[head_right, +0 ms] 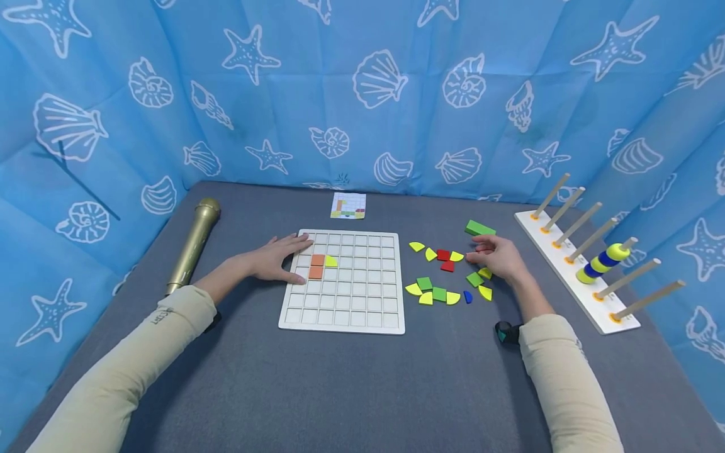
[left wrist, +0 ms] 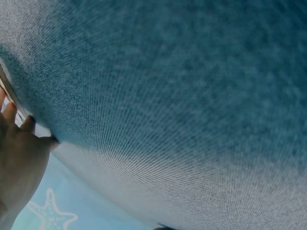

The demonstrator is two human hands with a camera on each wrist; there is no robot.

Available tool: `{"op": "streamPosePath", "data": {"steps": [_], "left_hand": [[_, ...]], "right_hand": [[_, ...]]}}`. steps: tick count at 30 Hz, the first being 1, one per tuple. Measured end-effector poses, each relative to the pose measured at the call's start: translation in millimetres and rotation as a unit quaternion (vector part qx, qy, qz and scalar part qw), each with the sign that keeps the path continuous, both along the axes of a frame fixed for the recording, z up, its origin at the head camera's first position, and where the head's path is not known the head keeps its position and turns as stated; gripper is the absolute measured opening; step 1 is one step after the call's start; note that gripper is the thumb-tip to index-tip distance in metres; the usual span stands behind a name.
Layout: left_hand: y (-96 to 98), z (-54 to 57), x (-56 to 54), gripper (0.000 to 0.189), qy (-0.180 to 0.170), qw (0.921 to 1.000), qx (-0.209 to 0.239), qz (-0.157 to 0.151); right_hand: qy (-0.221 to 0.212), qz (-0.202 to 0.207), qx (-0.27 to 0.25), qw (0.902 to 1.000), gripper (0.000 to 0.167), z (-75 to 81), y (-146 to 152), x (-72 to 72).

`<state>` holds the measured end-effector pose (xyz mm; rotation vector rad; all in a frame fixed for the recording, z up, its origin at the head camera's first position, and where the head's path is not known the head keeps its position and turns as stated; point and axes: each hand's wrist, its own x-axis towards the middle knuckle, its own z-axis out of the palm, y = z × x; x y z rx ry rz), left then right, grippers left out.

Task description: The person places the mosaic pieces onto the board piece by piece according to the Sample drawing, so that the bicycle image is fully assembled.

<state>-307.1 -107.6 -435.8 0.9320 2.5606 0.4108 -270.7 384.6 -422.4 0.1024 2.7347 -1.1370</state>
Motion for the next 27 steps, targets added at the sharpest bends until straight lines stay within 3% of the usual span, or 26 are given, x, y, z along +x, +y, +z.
{"op": "streamPosePath", "data": {"steps": [7, 13, 17, 22, 27], "left_hand": [[0.2, 0.9, 0.4, 0.096, -0.007, 1.0, 0.003, 0.0], [0.0, -0.3, 0.1, 0.096, -0.005, 1.0, -0.001, 0.0], [0.1, -1.5, -1.2, 0.097, -0.004, 1.0, -0.002, -0.001], [-0.4, -2.0, -1.5, 0.096, -0.002, 1.0, 0.0, -0.005], [-0.9, -0.1, 0.1, 0.096, -0.001, 0.9999, 0.008, -0.009]], "right_hand": [[0.027, 0.007, 0.058, 0.9979, 0.05, -1.1, -3.1, 1.0], [0.015, -0.026, 0.064, 0.9975, 0.043, -3.7, -1.7, -0.5], [0.026, -0.069, 0.062, 0.9953, 0.041, -0.7, -1.8, 0.3], [-0.004, -0.114, -0.037, 0.9928, 0.047, 5.5, -6.8, 0.3], [-0.047, -0.091, -0.116, 0.988, 0.049, 10.6, -24.2, 3.6]]}}
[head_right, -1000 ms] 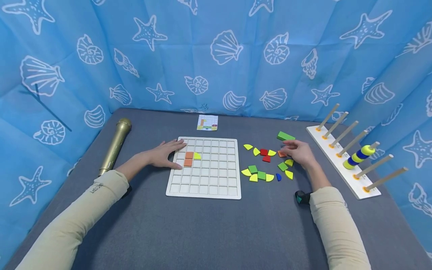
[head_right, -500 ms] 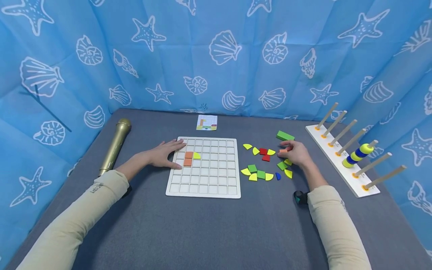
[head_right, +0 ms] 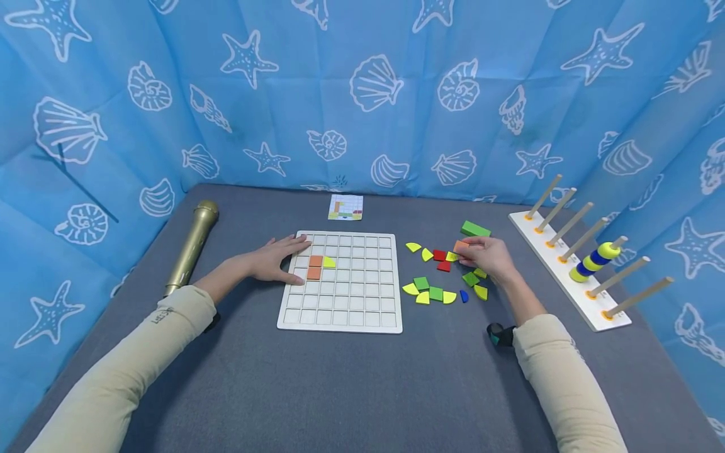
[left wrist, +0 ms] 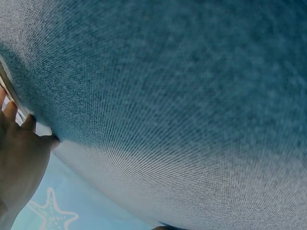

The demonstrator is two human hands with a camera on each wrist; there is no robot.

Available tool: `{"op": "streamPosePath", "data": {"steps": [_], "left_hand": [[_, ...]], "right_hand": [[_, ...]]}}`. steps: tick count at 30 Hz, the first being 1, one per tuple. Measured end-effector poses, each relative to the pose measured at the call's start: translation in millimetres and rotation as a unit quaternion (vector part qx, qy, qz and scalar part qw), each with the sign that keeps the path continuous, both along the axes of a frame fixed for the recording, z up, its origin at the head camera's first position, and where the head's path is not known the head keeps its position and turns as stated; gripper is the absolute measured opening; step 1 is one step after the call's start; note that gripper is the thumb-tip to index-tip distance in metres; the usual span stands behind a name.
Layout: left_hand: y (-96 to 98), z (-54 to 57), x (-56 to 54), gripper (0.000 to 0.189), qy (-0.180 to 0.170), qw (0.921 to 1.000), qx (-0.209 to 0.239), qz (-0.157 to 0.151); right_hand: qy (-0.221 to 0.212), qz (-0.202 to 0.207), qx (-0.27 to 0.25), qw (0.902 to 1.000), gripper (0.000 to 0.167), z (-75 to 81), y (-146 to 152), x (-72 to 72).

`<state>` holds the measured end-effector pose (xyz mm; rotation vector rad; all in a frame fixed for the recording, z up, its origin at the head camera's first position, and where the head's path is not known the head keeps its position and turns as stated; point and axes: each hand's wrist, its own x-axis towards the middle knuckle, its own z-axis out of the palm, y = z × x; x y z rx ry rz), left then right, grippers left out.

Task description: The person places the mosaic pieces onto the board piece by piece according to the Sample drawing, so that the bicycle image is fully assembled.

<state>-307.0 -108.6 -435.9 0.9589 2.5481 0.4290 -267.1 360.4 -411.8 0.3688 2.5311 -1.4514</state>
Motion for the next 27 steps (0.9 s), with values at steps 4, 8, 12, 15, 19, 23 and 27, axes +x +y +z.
{"op": "streamPosePath", "data": {"steps": [4, 8, 12, 15, 19, 23, 27], "left_hand": [[-0.8, -0.3, 0.2, 0.097, 0.0, 1.0, -0.001, 0.001], [-0.9, -2.8, -0.7, 0.096, 0.0, 1.0, -0.004, 0.0], [-0.2, -4.2, -0.9, 0.095, 0.001, 1.0, -0.003, 0.0], [-0.1, -2.2, -0.1, 0.095, 0.003, 1.0, -0.001, 0.003], [-0.4, 1.3, 0.7, 0.095, 0.006, 1.0, -0.003, 0.007], [-0.1, 2.0, 0.6, 0.095, 0.008, 1.0, -0.003, 0.003], [-0.1, 0.4, -0.2, 0.096, 0.005, 1.0, -0.005, 0.004]], "right_hand": [[-0.009, 0.026, -0.017, 0.9995, 0.045, 0.4, -22.7, 5.3], [-0.007, 0.046, -0.011, 0.9989, 0.043, -0.3, -47.4, 10.6], [-0.006, 0.071, -0.009, 0.9974, 0.04, -2.5, -69.2, 15.2], [-0.01, 0.098, -0.043, 0.9942, 0.036, -3.9, -84.6, 17.6], [-0.023, 0.12, -0.09, 0.9884, 0.037, -4.1, -107.8, 20.4], [-0.028, 0.126, -0.084, 0.988, 0.035, -2.9, -129.6, 23.2], [-0.025, 0.137, -0.08, 0.987, 0.032, -1.1, -150.7, 25.1]]}}
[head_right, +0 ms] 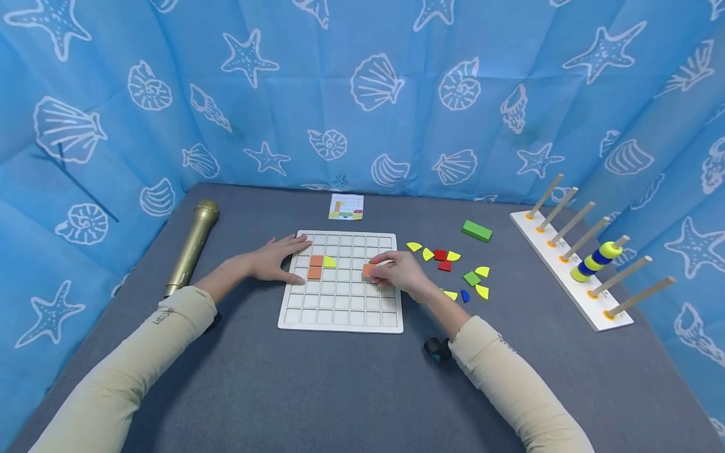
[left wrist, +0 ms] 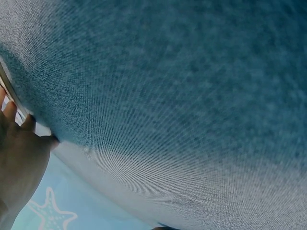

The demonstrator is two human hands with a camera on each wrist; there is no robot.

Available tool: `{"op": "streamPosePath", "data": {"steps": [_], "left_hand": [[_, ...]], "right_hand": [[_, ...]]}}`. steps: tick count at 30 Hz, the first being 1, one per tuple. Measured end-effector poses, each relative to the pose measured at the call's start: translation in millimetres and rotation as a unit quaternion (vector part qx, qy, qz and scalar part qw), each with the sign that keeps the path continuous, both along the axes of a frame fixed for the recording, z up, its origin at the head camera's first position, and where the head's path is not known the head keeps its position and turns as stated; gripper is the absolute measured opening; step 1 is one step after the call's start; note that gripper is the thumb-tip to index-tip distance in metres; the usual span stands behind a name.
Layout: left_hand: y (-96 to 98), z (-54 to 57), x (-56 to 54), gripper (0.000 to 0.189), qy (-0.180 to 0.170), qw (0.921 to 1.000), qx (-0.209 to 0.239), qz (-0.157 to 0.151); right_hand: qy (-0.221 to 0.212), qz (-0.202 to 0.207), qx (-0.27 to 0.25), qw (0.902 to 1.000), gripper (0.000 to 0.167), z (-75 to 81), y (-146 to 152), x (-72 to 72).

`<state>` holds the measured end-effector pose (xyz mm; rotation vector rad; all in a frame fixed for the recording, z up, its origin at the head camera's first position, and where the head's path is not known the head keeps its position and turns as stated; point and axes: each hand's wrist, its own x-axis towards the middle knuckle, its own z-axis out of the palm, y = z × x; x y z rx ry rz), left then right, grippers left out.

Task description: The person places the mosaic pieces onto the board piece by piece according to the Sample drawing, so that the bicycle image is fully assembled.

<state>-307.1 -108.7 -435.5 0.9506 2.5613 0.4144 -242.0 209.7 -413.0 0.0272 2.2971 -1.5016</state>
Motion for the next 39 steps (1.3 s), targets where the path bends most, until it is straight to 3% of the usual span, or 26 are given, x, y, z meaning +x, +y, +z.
{"op": "streamPosePath", "data": {"steps": [10, 17, 22, 33, 39], "left_hand": [[-1.7, -2.3, 0.2, 0.096, 0.0, 1.0, 0.002, 0.004], [0.5, -2.6, 0.5, 0.096, -0.009, 0.9999, -0.003, 0.014], [1.8, -1.9, 0.7, 0.096, -0.006, 0.9999, -0.003, 0.016], [2.4, -2.1, 0.2, 0.095, -0.008, 0.9998, 0.0, 0.016], [2.3, -2.0, -0.2, 0.095, -0.01, 0.9998, 0.003, 0.015]], "right_hand": [[-0.046, 0.029, -0.02, 0.9983, 0.024, -4.9, -51.0, 4.5], [-0.055, 0.037, -0.047, 0.9967, 0.021, -3.7, -77.2, 6.6], [-0.044, 0.031, -0.035, 0.998, 0.019, -7.1, -90.2, 6.3], [0.005, 0.023, 0.048, 0.9986, 0.013, -2.5, -104.4, 7.1], [-0.003, 0.021, 0.028, 0.9994, 0.015, -1.9, -103.5, 7.7]]}}
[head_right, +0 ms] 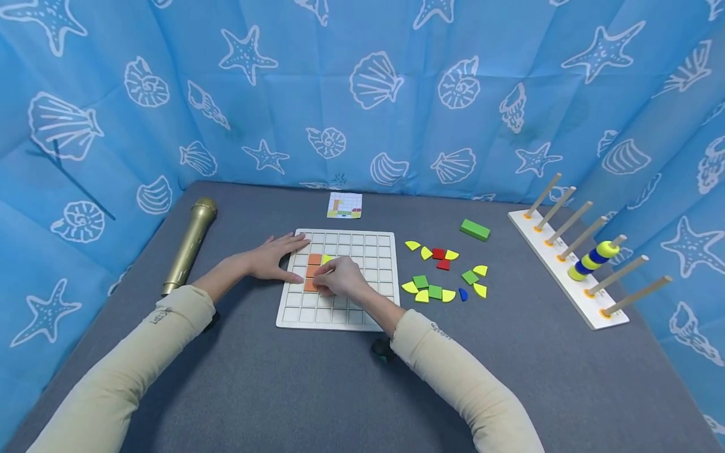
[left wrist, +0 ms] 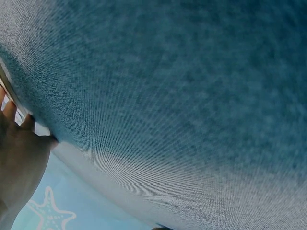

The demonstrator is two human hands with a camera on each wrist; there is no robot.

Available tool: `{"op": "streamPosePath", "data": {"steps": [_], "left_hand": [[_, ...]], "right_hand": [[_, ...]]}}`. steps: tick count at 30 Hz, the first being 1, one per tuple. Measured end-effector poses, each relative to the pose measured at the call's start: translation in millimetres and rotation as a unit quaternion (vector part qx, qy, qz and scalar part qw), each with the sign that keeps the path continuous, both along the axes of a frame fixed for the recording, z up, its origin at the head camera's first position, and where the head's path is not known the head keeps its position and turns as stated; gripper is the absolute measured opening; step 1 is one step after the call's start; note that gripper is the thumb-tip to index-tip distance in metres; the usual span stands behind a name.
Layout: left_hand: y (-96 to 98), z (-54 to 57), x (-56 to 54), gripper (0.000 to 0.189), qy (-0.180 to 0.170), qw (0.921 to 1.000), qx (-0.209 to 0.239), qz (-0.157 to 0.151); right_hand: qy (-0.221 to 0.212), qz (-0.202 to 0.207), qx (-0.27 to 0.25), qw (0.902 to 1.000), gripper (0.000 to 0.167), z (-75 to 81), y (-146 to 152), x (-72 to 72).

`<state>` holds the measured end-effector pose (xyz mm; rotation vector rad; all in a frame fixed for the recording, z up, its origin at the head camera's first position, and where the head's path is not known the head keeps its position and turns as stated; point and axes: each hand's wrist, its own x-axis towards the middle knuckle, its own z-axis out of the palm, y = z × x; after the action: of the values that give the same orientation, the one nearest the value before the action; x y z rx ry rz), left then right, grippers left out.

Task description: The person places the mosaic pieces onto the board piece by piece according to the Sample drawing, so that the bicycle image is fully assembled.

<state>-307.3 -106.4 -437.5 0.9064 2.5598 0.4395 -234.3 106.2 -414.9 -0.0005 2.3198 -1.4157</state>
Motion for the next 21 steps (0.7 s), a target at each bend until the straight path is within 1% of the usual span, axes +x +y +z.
{"op": "streamPosePath", "data": {"steps": [5, 9, 11, 13, 18, 21], "left_hand": [[0.5, -1.2, -0.8, 0.095, 0.0, 1.0, -0.001, 0.001], [0.5, -2.1, 0.4, 0.095, -0.003, 1.0, 0.001, 0.006], [-0.6, -2.6, 0.7, 0.095, -0.003, 1.0, 0.004, 0.005], [-2.7, -3.2, 0.8, 0.096, 0.002, 1.0, 0.006, 0.003], [-5.5, -3.0, -0.6, 0.096, 0.013, 0.9999, 0.003, -0.003], [-3.4, -1.4, -1.4, 0.096, 0.008, 0.9999, 0.009, -0.01]], "right_hand": [[-0.03, 0.005, -0.03, 0.9991, 0.02, 2.0, 6.7, 0.0], [-0.069, 0.047, -0.057, 0.9949, 0.027, 1.8, 18.7, -2.2], [-0.076, 0.069, -0.068, 0.9924, 0.03, 1.6, 26.2, -1.6], [-0.073, 0.08, -0.075, 0.9913, 0.031, 2.1, 34.2, -0.6], [-0.053, 0.06, -0.103, 0.9914, 0.036, 7.3, 63.0, 2.7], [-0.045, 0.045, -0.115, 0.9914, 0.039, 10.0, 88.2, 4.5]]}}
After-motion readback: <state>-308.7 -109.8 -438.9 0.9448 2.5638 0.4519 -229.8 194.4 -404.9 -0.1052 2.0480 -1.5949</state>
